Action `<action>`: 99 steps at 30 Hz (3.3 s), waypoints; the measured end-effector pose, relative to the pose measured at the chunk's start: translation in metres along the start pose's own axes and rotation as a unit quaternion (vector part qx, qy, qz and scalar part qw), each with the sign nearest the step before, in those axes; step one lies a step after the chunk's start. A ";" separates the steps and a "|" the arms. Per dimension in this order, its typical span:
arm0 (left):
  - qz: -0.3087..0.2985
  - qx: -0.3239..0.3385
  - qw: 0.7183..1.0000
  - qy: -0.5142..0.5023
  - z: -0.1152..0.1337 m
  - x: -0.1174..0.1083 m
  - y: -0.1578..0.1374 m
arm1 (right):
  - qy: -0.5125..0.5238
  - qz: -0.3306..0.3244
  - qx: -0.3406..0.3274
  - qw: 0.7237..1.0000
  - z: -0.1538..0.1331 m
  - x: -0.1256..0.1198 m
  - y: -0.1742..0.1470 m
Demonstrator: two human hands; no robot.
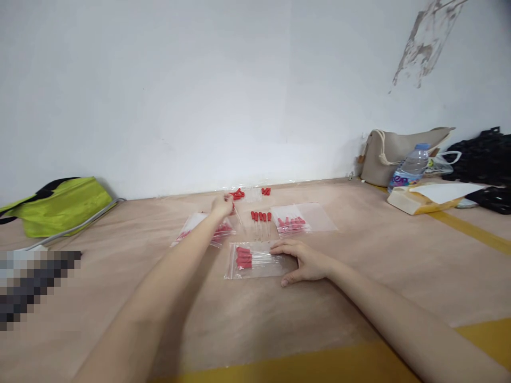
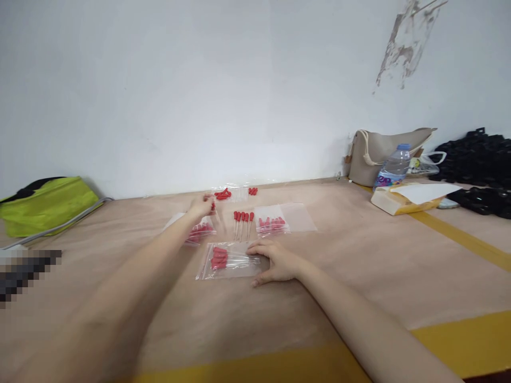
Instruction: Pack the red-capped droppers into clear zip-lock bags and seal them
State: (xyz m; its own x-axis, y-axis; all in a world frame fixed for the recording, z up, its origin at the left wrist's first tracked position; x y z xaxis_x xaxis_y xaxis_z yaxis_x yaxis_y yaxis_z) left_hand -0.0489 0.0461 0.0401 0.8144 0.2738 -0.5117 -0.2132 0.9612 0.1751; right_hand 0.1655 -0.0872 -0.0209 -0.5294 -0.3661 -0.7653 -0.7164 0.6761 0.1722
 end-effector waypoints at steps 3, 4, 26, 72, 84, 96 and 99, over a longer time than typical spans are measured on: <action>0.056 0.040 0.995 -0.075 0.001 -0.050 -0.032 | 0.002 -0.001 -0.004 1.000 -0.001 0.000 0.001; 0.066 0.053 0.987 -0.139 -0.004 -0.065 -0.046 | 0.001 0.000 -0.006 1.000 -0.001 0.000 0.001; 0.041 -0.009 0.945 -0.326 -0.079 -0.055 -0.143 | -0.012 0.002 -0.002 1.000 0.004 0.001 0.001; -0.317 0.042 0.947 0.023 -0.062 -0.059 -0.172 | -0.024 0.103 0.086 0.991 -0.012 0.007 0.001; -0.243 0.047 0.967 -0.068 -0.058 -0.048 -0.165 | 0.004 0.051 0.074 0.996 -0.010 0.009 0.000; -0.248 0.062 0.964 -0.069 -0.056 -0.046 -0.167 | 0.011 0.009 0.057 0.998 -0.011 0.008 -0.002; -0.242 0.063 0.966 -0.064 -0.056 -0.048 -0.165 | 0.011 0.006 0.055 0.998 -0.010 0.008 -0.001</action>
State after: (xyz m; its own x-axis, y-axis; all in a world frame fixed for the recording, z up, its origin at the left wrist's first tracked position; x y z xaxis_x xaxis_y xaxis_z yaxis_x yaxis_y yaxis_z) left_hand -0.0829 -0.1243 -0.0109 0.8638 -0.2212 -0.4526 0.2704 0.9616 0.0461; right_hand 0.1576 -0.0975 -0.0207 -0.5491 -0.3710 -0.7489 -0.6562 0.7464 0.1114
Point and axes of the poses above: each hand's wrist, its own y-axis towards the middle knuckle, its own x-axis out of the palm, z = x × y, the point moved 7 cm from there along y, towards the middle knuckle, and after that the axes turned 3 degrees about x, right-handed, at the moved point
